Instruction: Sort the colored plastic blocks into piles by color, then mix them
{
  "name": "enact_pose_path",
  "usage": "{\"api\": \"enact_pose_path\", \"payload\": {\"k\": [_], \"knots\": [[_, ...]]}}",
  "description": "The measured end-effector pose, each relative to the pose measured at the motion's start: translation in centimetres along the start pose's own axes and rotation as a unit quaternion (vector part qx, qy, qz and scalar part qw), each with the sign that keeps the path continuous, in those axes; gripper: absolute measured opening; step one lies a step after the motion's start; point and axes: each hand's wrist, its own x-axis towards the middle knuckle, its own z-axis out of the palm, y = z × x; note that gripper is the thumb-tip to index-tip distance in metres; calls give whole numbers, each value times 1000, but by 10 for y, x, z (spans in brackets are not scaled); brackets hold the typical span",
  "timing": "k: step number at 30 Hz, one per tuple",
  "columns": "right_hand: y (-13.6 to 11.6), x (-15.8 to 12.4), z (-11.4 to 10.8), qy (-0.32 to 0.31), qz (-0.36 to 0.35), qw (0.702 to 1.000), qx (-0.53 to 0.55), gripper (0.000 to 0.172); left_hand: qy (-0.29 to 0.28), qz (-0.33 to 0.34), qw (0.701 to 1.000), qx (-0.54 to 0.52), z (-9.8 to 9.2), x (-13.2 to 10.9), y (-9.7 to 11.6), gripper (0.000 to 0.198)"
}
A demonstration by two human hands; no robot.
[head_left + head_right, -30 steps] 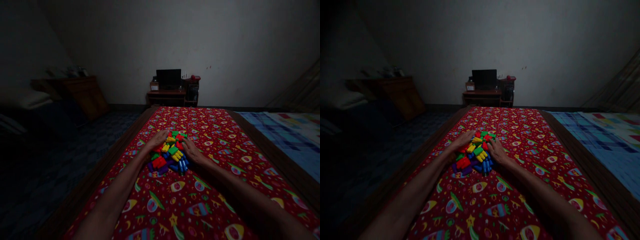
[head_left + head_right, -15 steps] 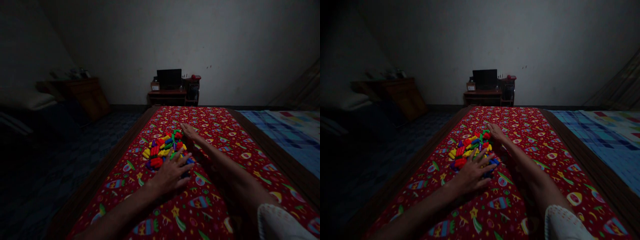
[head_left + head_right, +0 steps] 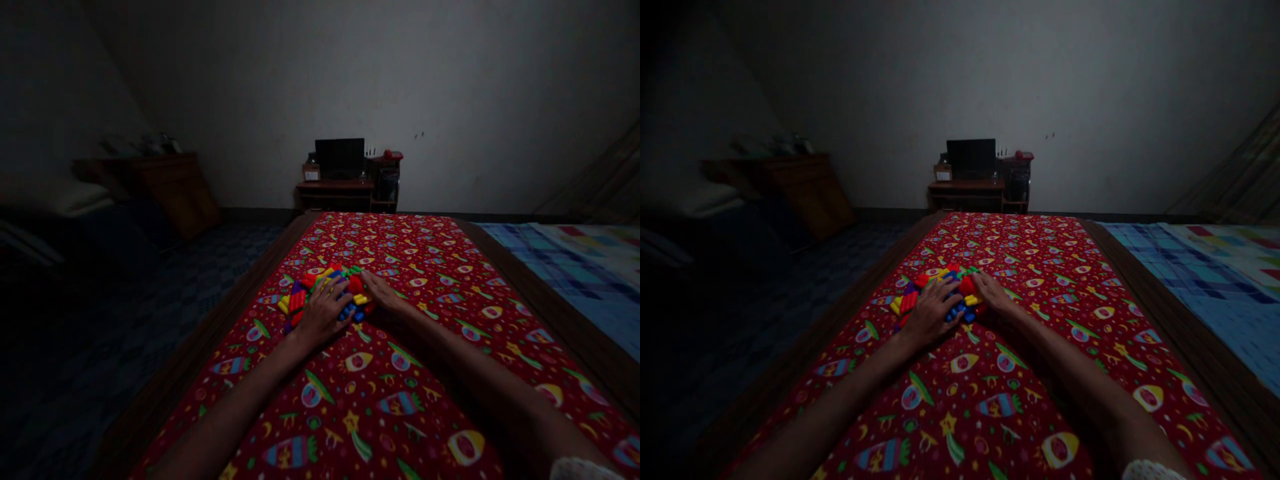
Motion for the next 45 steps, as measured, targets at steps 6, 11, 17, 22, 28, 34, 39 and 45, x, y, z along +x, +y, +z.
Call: {"api": "enact_pose_path", "payload": {"k": [6,11,17,22,28,34,39,45], "knots": [[-35,-21,20,14,-26,999,33,62,1,-121,990,-78,13,28,-31,33],[-37,-19,2,33,-35,999,21,61,33,-157,979,-124,2,20,-60,43],[4,-34,6,66,8,996,-62,63,70,-279,953,-98,-2,-45,-86,50],[3,-27,53,67,1,992,-110,60,56,-379,902,-197,22,-59,-84,56],[-21,26,63,83,-14,994,-70,50,107,-333,897,-271,31,-18,-87,52],[-28,12,25,88,-28,995,-26,53,123,-336,887,-291,25,-24,-98,57],[-1,-58,-36,72,-23,987,-140,48,83,-288,933,-200,5,-60,-87,61],[58,-128,-134,144,33,925,-349,45,-88,-23,994,-59,-15,-55,-20,54]]}}
